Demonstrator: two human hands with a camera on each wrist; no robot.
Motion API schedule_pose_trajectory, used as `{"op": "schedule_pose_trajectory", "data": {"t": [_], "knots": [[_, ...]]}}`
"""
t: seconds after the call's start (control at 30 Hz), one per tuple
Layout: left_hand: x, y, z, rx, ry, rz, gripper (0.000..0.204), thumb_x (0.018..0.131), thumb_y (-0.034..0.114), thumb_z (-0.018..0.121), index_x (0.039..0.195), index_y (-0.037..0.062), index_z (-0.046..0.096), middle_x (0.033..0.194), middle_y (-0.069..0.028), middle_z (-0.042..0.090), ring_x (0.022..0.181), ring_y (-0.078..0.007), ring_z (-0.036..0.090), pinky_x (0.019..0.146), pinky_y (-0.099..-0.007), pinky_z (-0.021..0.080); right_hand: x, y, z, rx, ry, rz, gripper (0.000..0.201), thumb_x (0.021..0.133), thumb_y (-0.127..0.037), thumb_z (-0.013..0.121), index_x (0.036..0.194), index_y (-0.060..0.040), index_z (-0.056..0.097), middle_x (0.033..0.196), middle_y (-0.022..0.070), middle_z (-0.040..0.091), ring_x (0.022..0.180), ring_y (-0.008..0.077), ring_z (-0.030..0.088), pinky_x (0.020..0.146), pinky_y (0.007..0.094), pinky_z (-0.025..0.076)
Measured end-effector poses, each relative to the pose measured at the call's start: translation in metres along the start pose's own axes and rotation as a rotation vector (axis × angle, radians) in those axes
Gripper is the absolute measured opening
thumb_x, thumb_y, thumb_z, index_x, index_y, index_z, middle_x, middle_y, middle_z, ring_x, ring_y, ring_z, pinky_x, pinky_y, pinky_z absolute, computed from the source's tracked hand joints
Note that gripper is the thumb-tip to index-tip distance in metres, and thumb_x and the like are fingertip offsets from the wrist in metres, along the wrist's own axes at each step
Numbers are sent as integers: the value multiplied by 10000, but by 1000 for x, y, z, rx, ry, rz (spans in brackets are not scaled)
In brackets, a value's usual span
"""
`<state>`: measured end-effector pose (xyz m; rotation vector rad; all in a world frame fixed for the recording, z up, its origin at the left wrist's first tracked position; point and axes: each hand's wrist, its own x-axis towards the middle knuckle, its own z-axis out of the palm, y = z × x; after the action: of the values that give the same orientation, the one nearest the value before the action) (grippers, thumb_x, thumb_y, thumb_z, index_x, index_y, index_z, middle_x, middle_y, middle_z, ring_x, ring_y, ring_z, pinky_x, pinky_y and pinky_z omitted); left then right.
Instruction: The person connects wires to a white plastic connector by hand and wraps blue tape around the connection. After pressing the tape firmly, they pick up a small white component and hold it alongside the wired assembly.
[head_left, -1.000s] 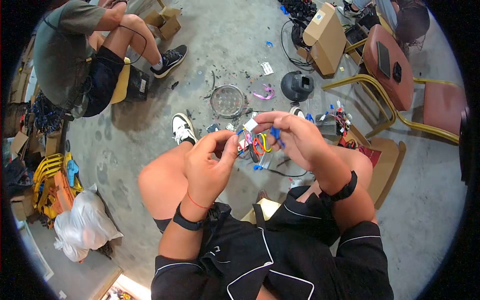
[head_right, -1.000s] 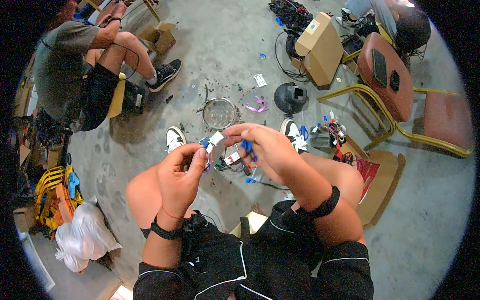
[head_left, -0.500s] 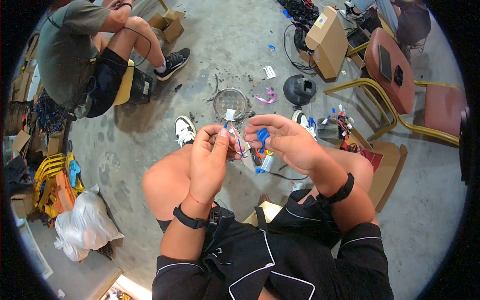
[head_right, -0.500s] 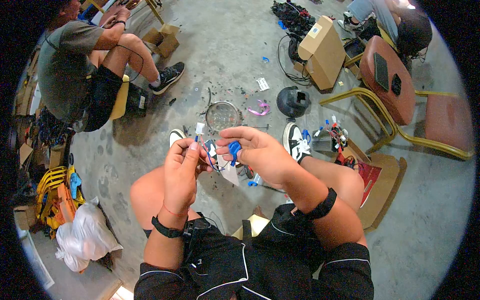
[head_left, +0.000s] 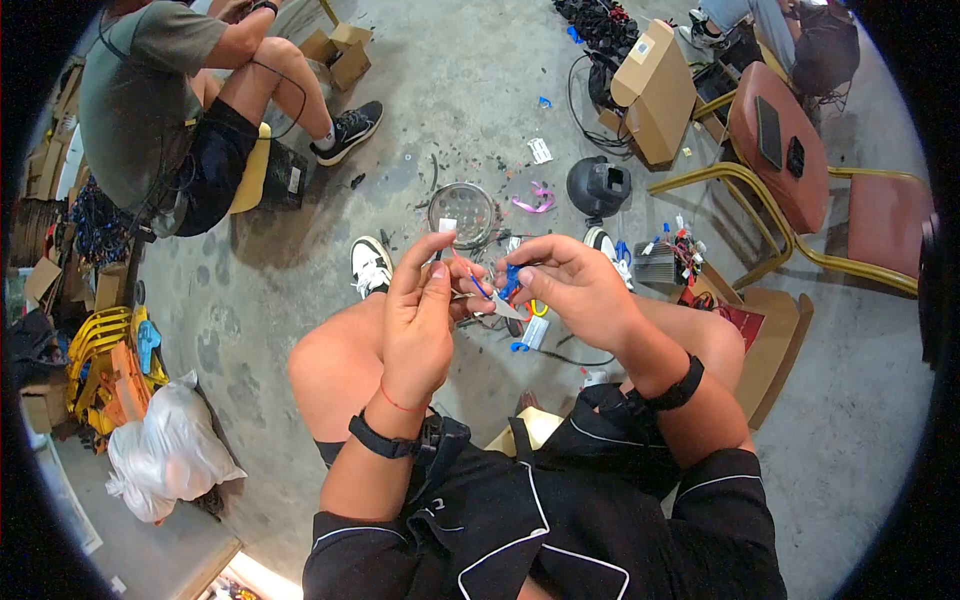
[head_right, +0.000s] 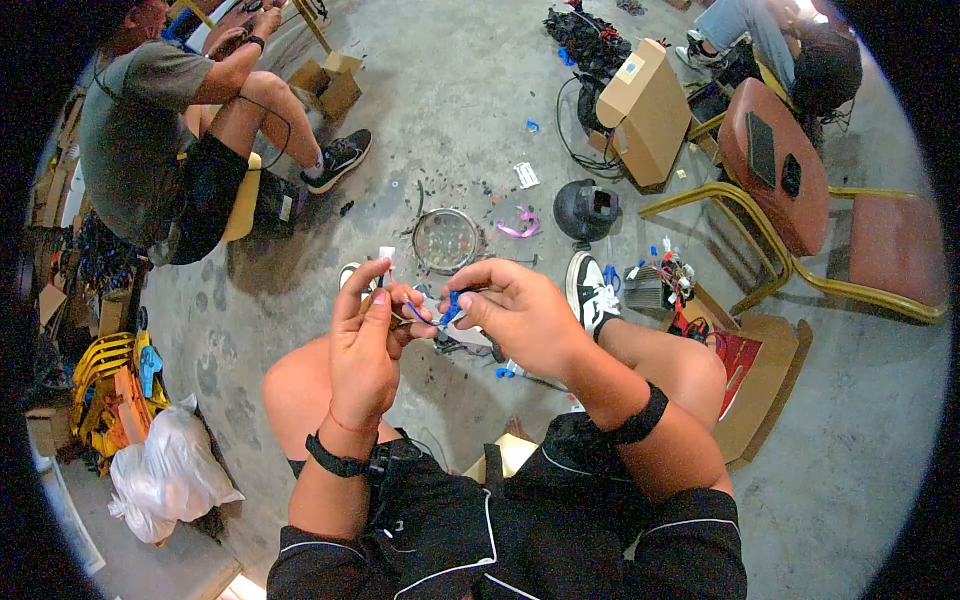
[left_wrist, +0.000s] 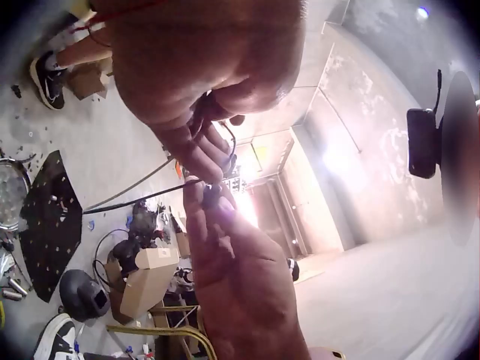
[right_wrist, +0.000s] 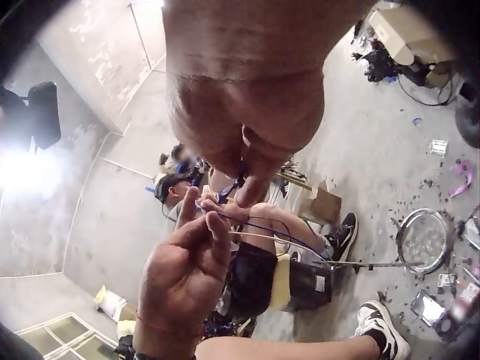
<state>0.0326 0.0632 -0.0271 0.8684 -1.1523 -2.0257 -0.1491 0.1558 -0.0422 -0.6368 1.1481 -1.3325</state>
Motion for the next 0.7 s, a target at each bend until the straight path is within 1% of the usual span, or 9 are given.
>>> {"op": "schedule_pose_trajectory", "data": {"t": [0.07,0.13,0.23,0.3,0.37,0.47,0.6,0.67,0.7], "knots": [[-1,-1,-2,-4,-1,38,292,1119,138,447,1388,84,548,1090,-129,664,941,-189,683,812,-348,628,-1,2,1,9,21,-59,258,1027,-33,611,1272,46,595,1220,118,666,1127,195,669,947,335,573],[0,-4,-8,103,-97,111,264,1117,114,430,1257,24,634,1156,-136,656,1017,-209,677,887,-362,611,-3,0,5,-15,30,-92,287,1027,-26,607,1305,43,582,1224,115,667,1136,191,666,962,326,560],[2,-2,-12,37,-131,52,238,1081,20,446,1159,-19,668,1191,-99,637,1098,-178,643,986,-348,567,-4,0,7,-42,37,-140,340,1017,-8,609,1353,30,570,1229,113,668,1143,174,662,977,303,540],[2,-2,-11,135,-121,54,189,1057,14,511,1163,-21,663,1191,-88,626,1106,-170,638,991,-335,555,-4,2,8,-43,35,-155,363,1008,3,614,1368,21,572,1231,116,668,1141,162,661,975,290,533],[0,-2,-7,233,-109,56,160,1033,7,575,1166,-23,657,1191,-76,615,1113,-162,633,996,-321,543,-5,8,9,-225,113,-290,347,983,8,639,1330,2,618,1187,117,689,1100,140,668,922,286,544],[-3,-1,1,235,-118,56,196,955,10,724,1138,-27,664,1157,-58,596,1063,-135,624,951,-287,536,-7,5,12,-324,150,-271,316,962,-3,666,1278,-17,663,1122,131,705,1038,151,693,860,302,559],[-3,-4,-1,268,-129,21,167,957,31,734,1104,-26,679,1147,-57,595,1038,-128,628,919,-271,542,-7,6,14,-473,155,-341,304,958,-24,678,1262,-27,676,1108,144,717,962,195,720,810,314,566],[-3,-2,-1,325,-118,31,139,960,41,737,1072,-27,693,1139,-59,594,1017,-127,634,891,-261,548,-6,4,13,-741,165,-604,307,955,-29,680,1262,-35,676,1158,165,714,949,255,732,807,318,578],[-3,-2,-1,324,-117,30,139,960,41,737,1072,-27,693,1139,-59,594,1017,-127,634,891,-261,548,-6,3,12,-741,164,-603,307,955,-29,680,1262,-35,676,1158,165,714,949,255,732,807,318,578]]}}
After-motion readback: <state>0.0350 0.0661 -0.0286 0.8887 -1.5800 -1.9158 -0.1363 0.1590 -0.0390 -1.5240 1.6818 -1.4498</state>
